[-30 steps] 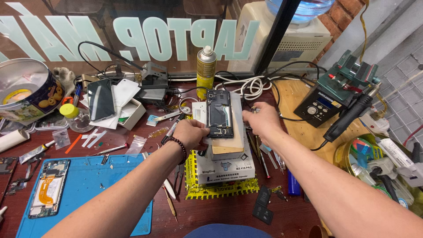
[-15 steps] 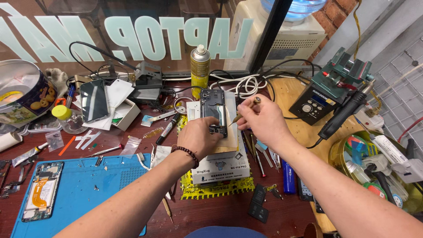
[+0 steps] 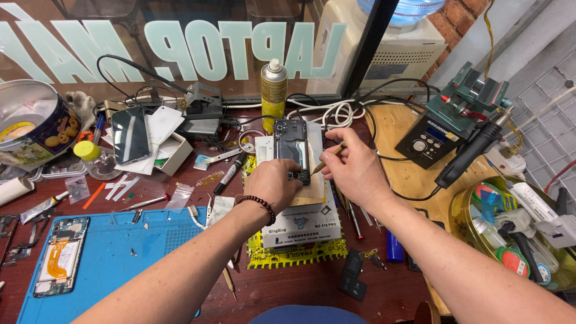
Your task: The person applies adhesive to the edges of a smartphone back cover and presses it onto the phone body. They then use a plastic pry tool to separate the back cover from the phone, exposing the internal components. Finally, they use a screwdriver to remove screws from the internal frame.
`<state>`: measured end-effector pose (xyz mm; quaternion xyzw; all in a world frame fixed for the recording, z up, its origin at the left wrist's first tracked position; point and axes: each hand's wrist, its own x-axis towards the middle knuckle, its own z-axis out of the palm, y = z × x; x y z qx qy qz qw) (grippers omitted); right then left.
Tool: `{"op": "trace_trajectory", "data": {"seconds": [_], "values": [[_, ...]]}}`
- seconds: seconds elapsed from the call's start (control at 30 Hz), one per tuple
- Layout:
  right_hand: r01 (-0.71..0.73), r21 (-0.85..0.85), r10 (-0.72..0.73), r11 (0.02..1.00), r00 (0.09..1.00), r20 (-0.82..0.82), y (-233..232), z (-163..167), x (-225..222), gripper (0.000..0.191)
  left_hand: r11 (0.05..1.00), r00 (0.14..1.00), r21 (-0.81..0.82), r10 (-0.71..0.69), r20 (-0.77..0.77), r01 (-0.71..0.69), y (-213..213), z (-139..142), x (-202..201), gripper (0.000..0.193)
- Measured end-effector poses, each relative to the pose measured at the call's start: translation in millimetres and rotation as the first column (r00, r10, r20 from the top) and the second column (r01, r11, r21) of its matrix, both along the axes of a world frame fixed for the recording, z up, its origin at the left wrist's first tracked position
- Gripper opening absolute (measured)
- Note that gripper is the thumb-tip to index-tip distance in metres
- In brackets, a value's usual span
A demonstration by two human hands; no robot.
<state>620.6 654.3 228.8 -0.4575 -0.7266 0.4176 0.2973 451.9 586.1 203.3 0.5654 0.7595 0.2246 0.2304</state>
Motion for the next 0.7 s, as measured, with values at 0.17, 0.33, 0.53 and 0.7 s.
{"op": "trace_trajectory", "data": {"seconds": [0.17, 0.33, 0.53, 0.7], "values": [[-0.001, 0.007, 0.001, 1.000, 0.999, 0.040, -2, 0, 2, 0.036, 1.000, 1.000, -0.022, -0.006, -0.024, 0.006, -1, 5, 1, 0.035], [-0.076, 0.146, 0.063, 0.986, 0.993, 0.096, -1, 1, 3, 0.032, 1.000, 1.000, -0.025, -0.009, -0.021, 0.008, 1, 4, 1, 0.036], [-0.356, 0.381, 0.210, 0.853, 0.903, 0.374, 4, 20, -3, 0.012, 1.000, 1.000, -0.022, -0.004, -0.019, 0.004, 2, 1, 0, 0.036], [-0.397, 0.396, 0.074, 0.828, 0.777, 0.625, 10, 24, -28, 0.017, 0.999, 0.998, -0.031, -0.030, -0.060, 0.028, 10, 0, -2, 0.035]]}}
